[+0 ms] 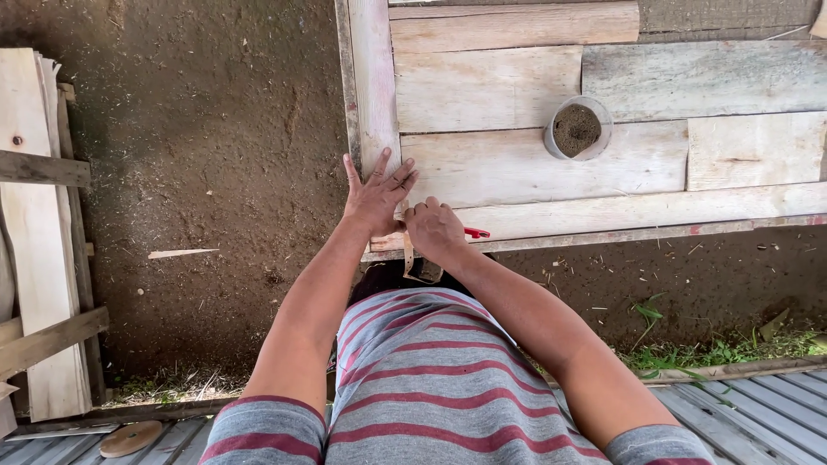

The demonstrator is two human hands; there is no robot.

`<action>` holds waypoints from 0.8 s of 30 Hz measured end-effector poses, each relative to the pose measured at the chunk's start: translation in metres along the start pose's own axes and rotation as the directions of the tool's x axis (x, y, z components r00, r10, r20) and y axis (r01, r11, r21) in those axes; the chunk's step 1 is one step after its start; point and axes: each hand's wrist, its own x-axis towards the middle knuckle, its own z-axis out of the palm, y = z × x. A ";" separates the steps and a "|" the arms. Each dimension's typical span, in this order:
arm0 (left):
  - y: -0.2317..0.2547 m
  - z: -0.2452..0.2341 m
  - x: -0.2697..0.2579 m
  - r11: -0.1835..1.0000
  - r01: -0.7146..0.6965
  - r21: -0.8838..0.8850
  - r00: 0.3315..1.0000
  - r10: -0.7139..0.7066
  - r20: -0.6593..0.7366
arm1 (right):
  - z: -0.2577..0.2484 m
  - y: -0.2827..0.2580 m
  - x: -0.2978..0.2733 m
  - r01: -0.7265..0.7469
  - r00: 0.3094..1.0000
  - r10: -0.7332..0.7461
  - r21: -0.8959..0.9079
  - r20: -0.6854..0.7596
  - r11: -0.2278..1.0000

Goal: Measuring, marking, cutting, and applying glue to wooden planks to assemble a surface

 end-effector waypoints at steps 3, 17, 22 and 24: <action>0.000 0.002 0.002 1.000 -0.001 -0.002 1.000 0.001 -0.002 | -0.006 0.000 -0.005 0.002 1.000 -0.002 0.002 -0.009 1.000; 0.001 -0.003 -0.001 1.000 0.013 -0.017 1.000 -0.013 0.021 | -0.009 0.022 -0.027 -0.056 0.997 0.051 0.105 0.049 0.993; 0.002 -0.010 -0.007 1.000 0.000 -0.028 1.000 0.000 0.019 | -0.038 0.033 -0.034 -0.185 0.983 0.179 0.386 0.051 0.904; 0.002 -0.010 -0.008 0.999 0.003 -0.037 1.000 -0.002 0.016 | -0.033 0.037 -0.032 -0.356 0.921 0.368 0.649 0.124 0.672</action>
